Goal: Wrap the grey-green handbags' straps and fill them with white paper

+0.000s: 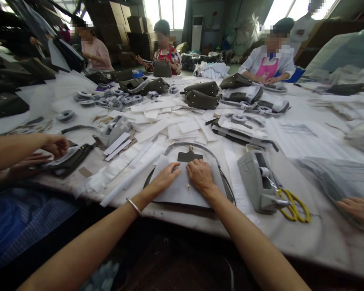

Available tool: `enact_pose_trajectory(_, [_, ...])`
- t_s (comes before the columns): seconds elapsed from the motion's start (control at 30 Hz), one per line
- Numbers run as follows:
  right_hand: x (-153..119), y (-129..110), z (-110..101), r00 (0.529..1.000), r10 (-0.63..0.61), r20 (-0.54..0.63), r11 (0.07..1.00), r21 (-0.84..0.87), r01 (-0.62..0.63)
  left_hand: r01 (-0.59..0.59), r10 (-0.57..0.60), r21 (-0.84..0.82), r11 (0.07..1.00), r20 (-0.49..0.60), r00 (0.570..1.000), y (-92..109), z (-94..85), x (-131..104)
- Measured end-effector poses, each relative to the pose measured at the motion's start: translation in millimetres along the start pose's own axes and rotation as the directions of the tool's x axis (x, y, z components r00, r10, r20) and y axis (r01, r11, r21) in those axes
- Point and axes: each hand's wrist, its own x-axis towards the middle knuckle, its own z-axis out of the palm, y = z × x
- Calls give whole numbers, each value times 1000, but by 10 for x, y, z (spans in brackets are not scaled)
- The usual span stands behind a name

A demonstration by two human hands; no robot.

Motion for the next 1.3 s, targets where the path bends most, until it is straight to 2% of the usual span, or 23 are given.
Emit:
enact_pose_trajectory(0.1, [-1,22,20,999,12,-46,1000,-12,-12,-5,-4,97,995,97,995,34,-247,215])
enact_pose_trajectory(0.17, [-3,29,24,998,21,-59,1000,-21,-22,-10,-10,172,985,118,993,80,-304,312])
enact_pose_trajectory(0.23, [-12,32,21,998,26,-61,999,-23,-27,-3,-16,249,969,77,997,134,-259,332])
enact_pose_trajectory(0.37, [-22,34,0,997,64,-37,998,-27,-65,-8,41,366,930,-83,996,167,7,209])
enact_pose_trajectory(0.53, [-1,60,-22,996,75,45,997,-18,-75,-81,240,476,876,-283,929,-5,223,152])
enact_pose_trajectory(0.73, [39,101,-44,979,127,160,992,4,-129,-107,277,465,879,-315,908,-120,265,243])
enact_pose_trajectory(0.9, [92,114,-69,938,250,242,964,30,-264,-108,262,423,900,-326,908,-112,257,249])
enact_pose_trajectory(0.97, [97,122,-42,923,315,220,940,64,-336,-102,252,416,904,-324,912,-104,250,245])
enact_pose_trajectory(1.03, [89,141,12,925,359,123,915,149,-375,-106,253,414,904,-317,914,-101,247,243])
enact_pose_trajectory(1.13, [77,189,121,940,328,-92,916,276,-292,-113,255,410,905,-309,916,-107,256,248])
enact_pose_trajectory(1.17, [80,206,155,942,309,-130,916,306,-258,-111,252,407,906,-312,916,-110,261,251])
enact_pose_trajectory(1.3, [130,262,219,937,336,-97,845,470,-254,-110,249,384,917,-333,909,-114,264,259])
